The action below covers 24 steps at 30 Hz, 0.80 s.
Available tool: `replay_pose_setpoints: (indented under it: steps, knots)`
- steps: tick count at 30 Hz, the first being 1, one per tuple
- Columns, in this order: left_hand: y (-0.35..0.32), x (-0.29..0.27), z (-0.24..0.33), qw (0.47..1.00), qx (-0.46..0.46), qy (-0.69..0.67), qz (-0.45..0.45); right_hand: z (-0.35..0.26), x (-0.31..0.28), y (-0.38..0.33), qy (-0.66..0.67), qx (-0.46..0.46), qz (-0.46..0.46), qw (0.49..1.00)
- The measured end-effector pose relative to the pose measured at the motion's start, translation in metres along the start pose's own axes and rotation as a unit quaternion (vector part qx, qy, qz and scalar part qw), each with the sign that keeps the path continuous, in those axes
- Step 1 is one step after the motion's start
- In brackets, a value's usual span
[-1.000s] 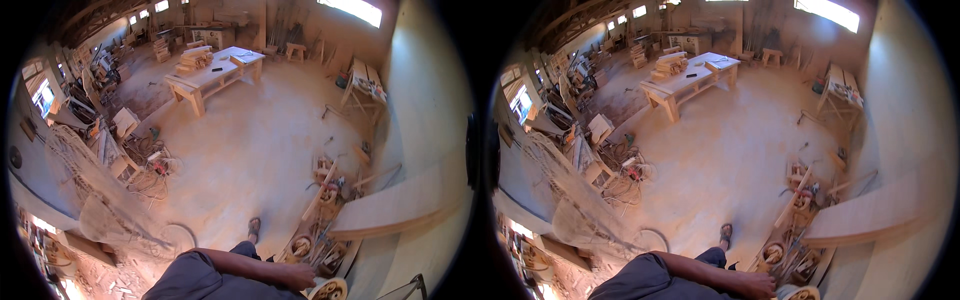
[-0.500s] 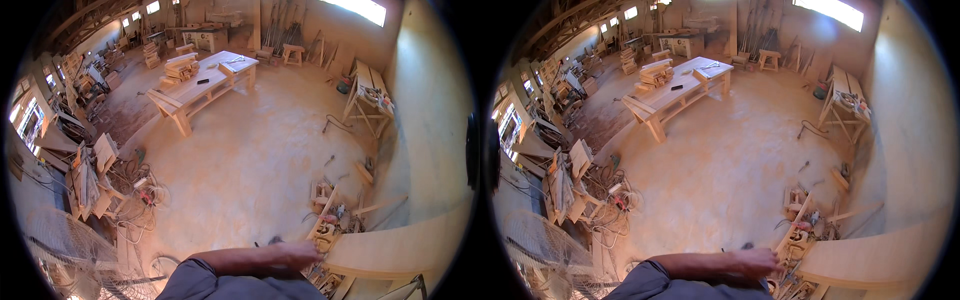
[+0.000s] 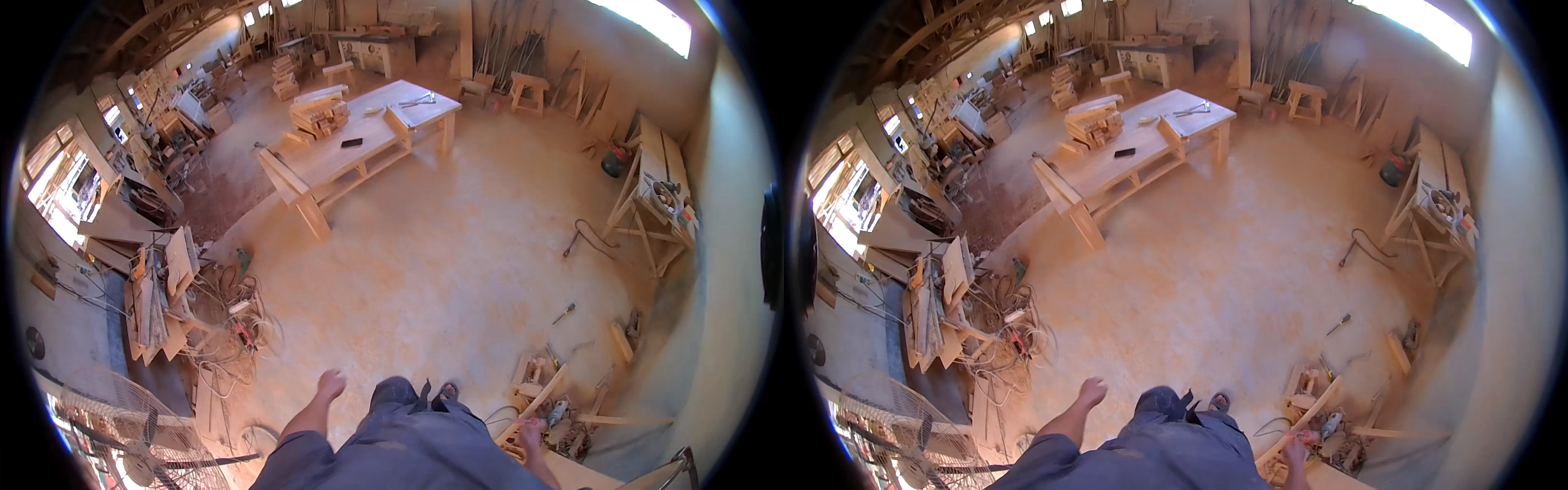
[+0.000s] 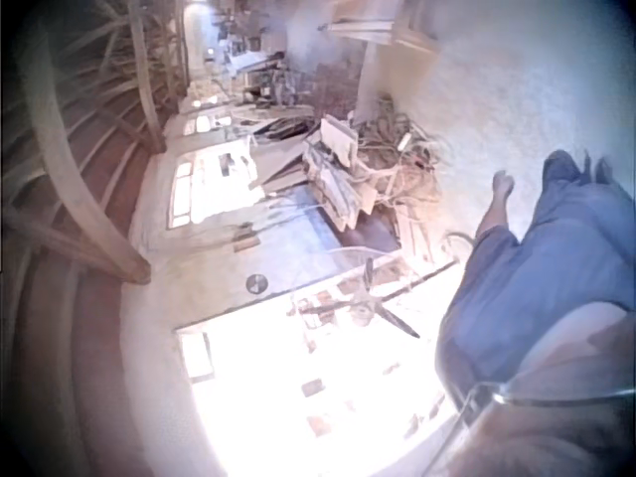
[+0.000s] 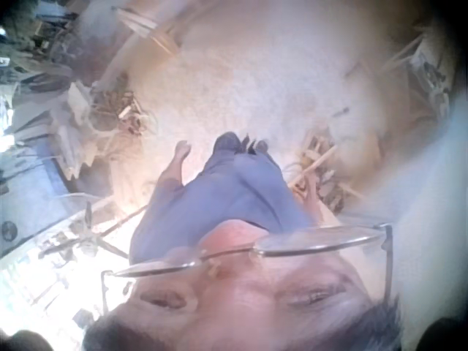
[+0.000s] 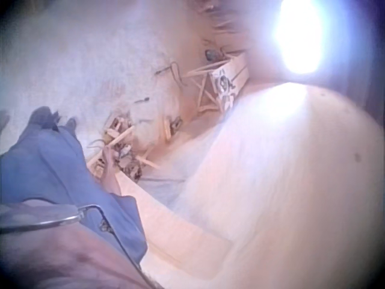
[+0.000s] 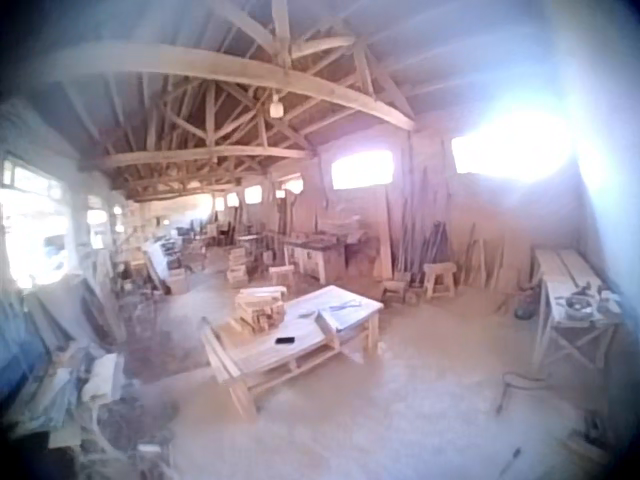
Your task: The person handles wooden planks with pre-drilled holes on a workbench, then moves to an industrial machine where they clamp a plank and mark it with a pencil.
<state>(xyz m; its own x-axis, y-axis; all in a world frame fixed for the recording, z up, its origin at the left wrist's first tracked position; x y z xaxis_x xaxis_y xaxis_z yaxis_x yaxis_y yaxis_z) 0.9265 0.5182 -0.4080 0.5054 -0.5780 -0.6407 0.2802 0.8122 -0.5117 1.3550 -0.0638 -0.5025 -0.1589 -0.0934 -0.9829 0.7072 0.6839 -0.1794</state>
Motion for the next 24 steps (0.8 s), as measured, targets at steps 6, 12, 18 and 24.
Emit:
replay_pose_setpoints:
  steps: [6,12,18,24]
  knots:
    - [-0.086,0.031,-0.104,0.948,-0.072,0.217,-0.224,-0.021,-0.131,0.286,0.321,0.199,-0.071,0.923]
    - [-0.008,0.068,-0.033,0.989,-0.069,-0.035,-0.127,-0.135,-0.151,0.427,0.31,0.118,-0.182,0.926]
    - [0.217,0.039,0.126,0.957,-0.159,-0.24,-0.017,-0.131,-0.105,0.48,0.271,0.061,-0.315,0.908]
    - [0.417,-0.088,0.261,0.945,-0.023,-0.315,0.084,-0.197,-0.24,0.564,0.185,0.193,-0.322,0.908]
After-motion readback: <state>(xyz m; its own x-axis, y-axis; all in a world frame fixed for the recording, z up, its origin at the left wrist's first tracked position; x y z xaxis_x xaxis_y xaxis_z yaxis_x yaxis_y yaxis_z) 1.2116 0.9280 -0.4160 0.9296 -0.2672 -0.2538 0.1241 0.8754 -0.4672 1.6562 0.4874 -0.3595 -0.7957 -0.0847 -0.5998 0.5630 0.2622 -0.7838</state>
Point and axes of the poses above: each hand's wrist, its own y-axis towards the middle knuckle, its own x-axis out of the palm, z = x × y, the point moved 1 cm from there along y, towards the middle knuckle, and after that the axes turned 15 degrees about -y, right-handed, at the moved point
